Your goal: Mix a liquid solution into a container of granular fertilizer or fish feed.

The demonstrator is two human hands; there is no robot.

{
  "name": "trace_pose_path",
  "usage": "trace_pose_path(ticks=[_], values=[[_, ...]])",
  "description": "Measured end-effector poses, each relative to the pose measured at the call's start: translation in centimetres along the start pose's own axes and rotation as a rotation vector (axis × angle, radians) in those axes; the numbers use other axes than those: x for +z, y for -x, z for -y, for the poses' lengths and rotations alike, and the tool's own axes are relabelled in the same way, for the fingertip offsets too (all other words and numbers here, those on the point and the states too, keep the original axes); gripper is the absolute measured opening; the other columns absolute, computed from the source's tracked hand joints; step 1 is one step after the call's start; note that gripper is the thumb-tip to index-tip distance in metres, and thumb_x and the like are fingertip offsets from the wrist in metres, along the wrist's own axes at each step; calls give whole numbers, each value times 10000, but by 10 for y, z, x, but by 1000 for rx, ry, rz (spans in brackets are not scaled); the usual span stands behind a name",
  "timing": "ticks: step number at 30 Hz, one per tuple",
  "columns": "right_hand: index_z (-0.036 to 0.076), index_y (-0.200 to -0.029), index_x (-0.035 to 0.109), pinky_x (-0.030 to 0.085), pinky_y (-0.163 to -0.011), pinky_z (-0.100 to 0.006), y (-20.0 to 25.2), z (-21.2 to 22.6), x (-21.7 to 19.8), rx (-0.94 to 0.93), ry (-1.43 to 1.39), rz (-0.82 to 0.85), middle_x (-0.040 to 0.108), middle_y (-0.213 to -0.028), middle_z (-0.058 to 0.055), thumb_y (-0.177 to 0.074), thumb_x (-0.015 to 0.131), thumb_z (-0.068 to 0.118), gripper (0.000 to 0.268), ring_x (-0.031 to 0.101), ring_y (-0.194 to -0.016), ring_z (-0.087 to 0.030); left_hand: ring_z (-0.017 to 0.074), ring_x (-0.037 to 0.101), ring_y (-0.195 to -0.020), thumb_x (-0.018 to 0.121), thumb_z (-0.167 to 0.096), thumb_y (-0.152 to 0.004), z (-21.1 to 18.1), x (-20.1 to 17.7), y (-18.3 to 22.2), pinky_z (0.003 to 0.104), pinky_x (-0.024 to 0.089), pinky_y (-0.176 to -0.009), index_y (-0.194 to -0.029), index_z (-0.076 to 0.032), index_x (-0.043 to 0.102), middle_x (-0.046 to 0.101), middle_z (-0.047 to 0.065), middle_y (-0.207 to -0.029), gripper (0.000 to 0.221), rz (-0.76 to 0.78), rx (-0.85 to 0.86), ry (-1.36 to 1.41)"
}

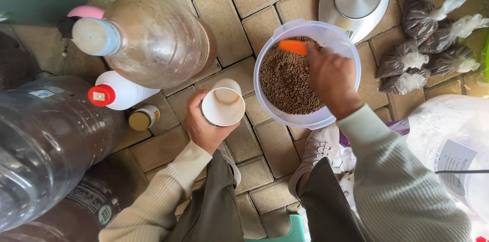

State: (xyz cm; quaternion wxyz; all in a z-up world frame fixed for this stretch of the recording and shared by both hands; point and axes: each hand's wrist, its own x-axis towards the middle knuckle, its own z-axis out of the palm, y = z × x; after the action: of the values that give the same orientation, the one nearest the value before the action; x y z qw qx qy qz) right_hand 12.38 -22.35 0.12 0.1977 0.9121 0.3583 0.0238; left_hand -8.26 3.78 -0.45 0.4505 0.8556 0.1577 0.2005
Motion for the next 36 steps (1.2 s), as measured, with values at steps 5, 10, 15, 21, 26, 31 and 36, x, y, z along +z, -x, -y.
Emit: trace_pose_path(ticks=[5,10,15,21,26,31,36], values=[[178,-1425,612,435,-438,-310,31,-2,-48,-192,-203,63,621,-749,-33,-947,509,116,493,552,-472,-140,357,606,-1206,1018,-201,-594,69,26,2,463,511,-1026,-1395,-66,419,578,196,-1317,1010,36,-66,-136],[67,-952,711,502,-484,-368,38,-31,-73,10,-1,459,620,-640,-53,-1186,388,195,419,625,-546,-197,381,589,-1228,1004,-204,-623,98,41,-13,462,485,-1035,-1397,-76,443,585,183,-1328,964,116,-169,-136],[104,-911,764,577,-672,-439,-28,-6,33,285,-328,388,748,-832,-183,-878,626,224,186,746,-777,-343,415,465,-1212,881,-285,-736,52,39,13,536,327,-1054,-1436,4,347,426,277,-1290,926,-98,-308,-264],[166,-1272,662,561,-630,-448,-24,-7,9,-76,-273,255,738,-824,-126,-922,553,172,366,711,-661,-290,256,587,-1163,590,-278,-1013,-38,53,17,422,537,-1009,-1637,-65,100,397,199,-1416,820,486,-483,529],[217,-1511,548,562,-521,-430,12,-17,-66,-145,-329,366,707,-798,-120,-994,472,109,534,682,-558,-252,317,547,-1253,615,-73,-1006,-38,80,30,361,580,-988,-1656,-83,125,401,232,-1453,814,340,-309,465],[95,-1403,562,574,-613,-438,-9,-5,28,190,-296,416,717,-814,-151,-1006,517,188,410,696,-650,-290,262,610,-1113,645,-77,-1006,-37,75,7,298,607,-807,-1656,-114,123,469,195,-1427,835,435,-412,481],[183,-1211,733,557,-564,-414,-69,-15,24,-80,-291,356,720,-713,-119,-1028,503,245,301,669,-561,-227,158,645,-1050,621,-122,-952,-25,71,-52,277,618,-734,-1641,-165,97,331,165,-1561,867,651,-351,447]])
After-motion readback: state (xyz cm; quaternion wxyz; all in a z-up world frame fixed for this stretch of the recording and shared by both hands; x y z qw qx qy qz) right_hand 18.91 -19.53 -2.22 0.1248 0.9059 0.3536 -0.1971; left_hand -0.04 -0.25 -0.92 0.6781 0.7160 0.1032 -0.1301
